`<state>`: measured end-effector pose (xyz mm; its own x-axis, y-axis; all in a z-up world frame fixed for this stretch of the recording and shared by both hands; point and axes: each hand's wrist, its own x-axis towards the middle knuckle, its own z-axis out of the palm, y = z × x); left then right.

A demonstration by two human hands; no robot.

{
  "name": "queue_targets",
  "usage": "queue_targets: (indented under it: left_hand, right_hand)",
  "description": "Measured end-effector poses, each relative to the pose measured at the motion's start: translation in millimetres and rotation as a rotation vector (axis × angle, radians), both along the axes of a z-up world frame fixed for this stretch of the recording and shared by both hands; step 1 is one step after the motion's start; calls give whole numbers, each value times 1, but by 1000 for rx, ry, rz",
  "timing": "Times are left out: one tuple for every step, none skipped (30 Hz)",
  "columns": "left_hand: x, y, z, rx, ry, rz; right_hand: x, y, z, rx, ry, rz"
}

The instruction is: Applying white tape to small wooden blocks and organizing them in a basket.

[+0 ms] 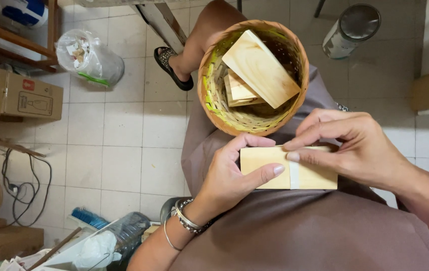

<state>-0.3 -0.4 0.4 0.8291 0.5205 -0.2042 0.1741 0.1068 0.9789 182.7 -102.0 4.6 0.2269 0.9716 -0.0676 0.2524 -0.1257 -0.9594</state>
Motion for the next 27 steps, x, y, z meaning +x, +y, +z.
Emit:
queue_targets:
  left_hand:
    - [0, 0, 0, -4, -6, -1]
    - [-1, 0, 0, -10, -13, -1]
    - [0, 0, 0, -9, -13, -2]
    - [0, 0, 1, 6, -7, 3]
    - [-1, 1, 2, 22, -2, 8]
    - [-1, 1, 2, 23, -3, 11]
    - [-1, 1, 2, 16, -4, 15]
    - [-1, 1, 2, 7, -6, 18]
    - [-1, 1, 1, 7, -7, 19]
    - [-1, 0, 1, 16, -14, 25]
    - [-1, 0, 0, 25, -20, 30]
    - [-1, 0, 1, 26, -22, 30]
    - [-1, 0, 1, 20, -17, 29]
    - [-1, -1, 2, 12, -10, 30]
    - [-1, -1, 4, 12, -10, 31]
    - [-1, -1, 6, 80, -13, 31]
    - [-1, 0, 8, 148, -17, 31]
    - [1, 0, 10, 148, -17, 32]
    - [2, 1, 11, 268, -63, 25]
    - [2, 1, 13, 386, -106, 19]
    - [3, 2, 13, 384, -105, 22]
    - [4, 1, 14, 459, -111, 32]
    - [3, 1, 15, 533, -116, 42]
    - [3, 1, 14, 533, -111, 52]
    - [2, 1, 13, 545, -127, 37]
    - [2, 0, 12, 558, -144, 21]
    - [1, 1, 11, 559, -140, 29]
  right_hand:
    - [2, 0, 0, 3, 30, 28]
    - [4, 0, 0, 4, 61, 57]
    - [5, -1, -1, 5, 61, 56]
    - [7, -1, -1, -12, 98, 61]
    - [9, -2, -2, -30, 135, 66]
    - [10, -3, -5, -28, 134, 69]
    - [11, -5, -8, -48, 206, 85]
    - [11, -7, -11, -68, 277, 100]
    - [7, -5, -8, -68, 276, 101]
    - [2, -4, -5, -156, 190, 68]
    - [-2, -3, -3, -245, 104, 36]
    - [-3, -3, -3, -244, 103, 36]
    - [-3, -4, -2, -246, 113, 16]
    - [-4, -5, -2, -249, 125, -2]
    - [-5, -5, -2, -250, 125, -1]
    - [-5, -6, -3, -268, 175, -13]
    - [-5, -6, -3, -286, 225, -26]
    - [-5, -5, -4, -286, 225, -26]
    - [-5, -4, -5, -298, 242, -16]
    - [-6, -4, -5, -312, 259, -4]
    - [-6, -3, -6, -314, 260, -1]
    - [-7, -2, -8, -307, 267, 17]
    - [-7, -1, -9, -299, 275, 34]
    - [-8, -1, -10, -301, 276, 44]
    - [-9, -1, -11, -275, 266, 55]
    - [-10, -1, -12, -248, 256, 65]
    - [-10, 0, -14, -248, 256, 74]
